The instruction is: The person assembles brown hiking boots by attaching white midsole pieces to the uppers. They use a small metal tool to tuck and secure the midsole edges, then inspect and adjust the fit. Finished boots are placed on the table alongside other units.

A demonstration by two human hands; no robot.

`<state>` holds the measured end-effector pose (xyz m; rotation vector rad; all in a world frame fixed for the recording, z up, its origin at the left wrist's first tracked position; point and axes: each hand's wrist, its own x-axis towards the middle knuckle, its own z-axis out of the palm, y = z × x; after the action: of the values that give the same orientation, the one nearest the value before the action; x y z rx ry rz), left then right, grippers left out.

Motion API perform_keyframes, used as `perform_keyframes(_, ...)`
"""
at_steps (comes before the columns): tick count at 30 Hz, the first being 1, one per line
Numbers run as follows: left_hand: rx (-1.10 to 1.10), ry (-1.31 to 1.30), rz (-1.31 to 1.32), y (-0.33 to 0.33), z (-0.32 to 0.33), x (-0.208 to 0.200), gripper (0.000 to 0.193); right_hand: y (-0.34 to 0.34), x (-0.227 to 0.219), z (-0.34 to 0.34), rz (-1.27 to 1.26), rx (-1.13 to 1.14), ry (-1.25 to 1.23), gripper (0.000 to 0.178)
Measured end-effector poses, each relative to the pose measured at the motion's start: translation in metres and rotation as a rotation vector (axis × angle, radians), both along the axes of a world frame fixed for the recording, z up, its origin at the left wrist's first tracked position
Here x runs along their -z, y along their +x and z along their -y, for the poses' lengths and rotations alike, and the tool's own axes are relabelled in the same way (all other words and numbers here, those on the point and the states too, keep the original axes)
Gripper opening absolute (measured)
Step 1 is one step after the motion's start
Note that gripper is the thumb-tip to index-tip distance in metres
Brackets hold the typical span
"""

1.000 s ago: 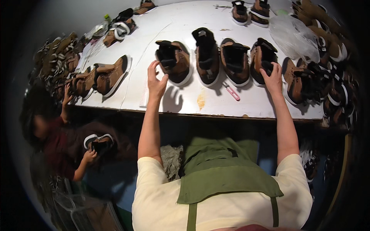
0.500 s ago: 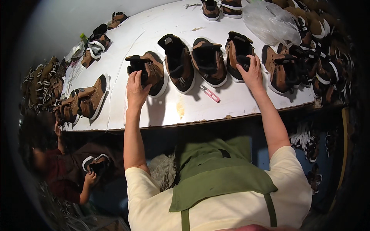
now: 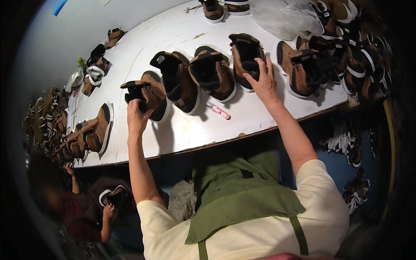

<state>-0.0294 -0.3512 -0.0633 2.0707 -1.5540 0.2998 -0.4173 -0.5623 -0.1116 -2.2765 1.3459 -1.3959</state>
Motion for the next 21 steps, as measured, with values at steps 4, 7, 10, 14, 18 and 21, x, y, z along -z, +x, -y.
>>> perform_keyframes(4, -0.032, 0.006, 0.022, -0.002, 0.001, 0.002, 0.053, -0.003, 0.006, 0.002, 0.028, -0.006, -0.015, 0.070)
perform_keyframes(7, -0.033, 0.014, -0.033, -0.003, 0.002, 0.001, 0.054, -0.008, 0.011, 0.002, 0.058, -0.037, -0.025, 0.075)
perform_keyframes(10, -0.023, 0.009, -0.065, 0.002, 0.004, 0.003, 0.055, -0.010, 0.018, 0.003, 0.090, -0.064, -0.055, 0.077)
perform_keyframes(14, 0.048, -0.075, -0.009, 0.015, -0.005, 0.012, 0.061, -0.003, 0.021, 0.000, 0.136, -0.076, -0.084, 0.074)
perform_keyframes(18, 0.149, -0.181, -0.155, 0.006, 0.000, 0.013, 0.080, -0.011, 0.028, 0.007, 0.130, -0.064, -0.112, 0.072)
perform_keyframes(21, 0.112, -0.295, -0.315, 0.001, -0.009, 0.022, 0.078, -0.014, 0.024, 0.004, 0.082, -0.038, -0.073, 0.068)
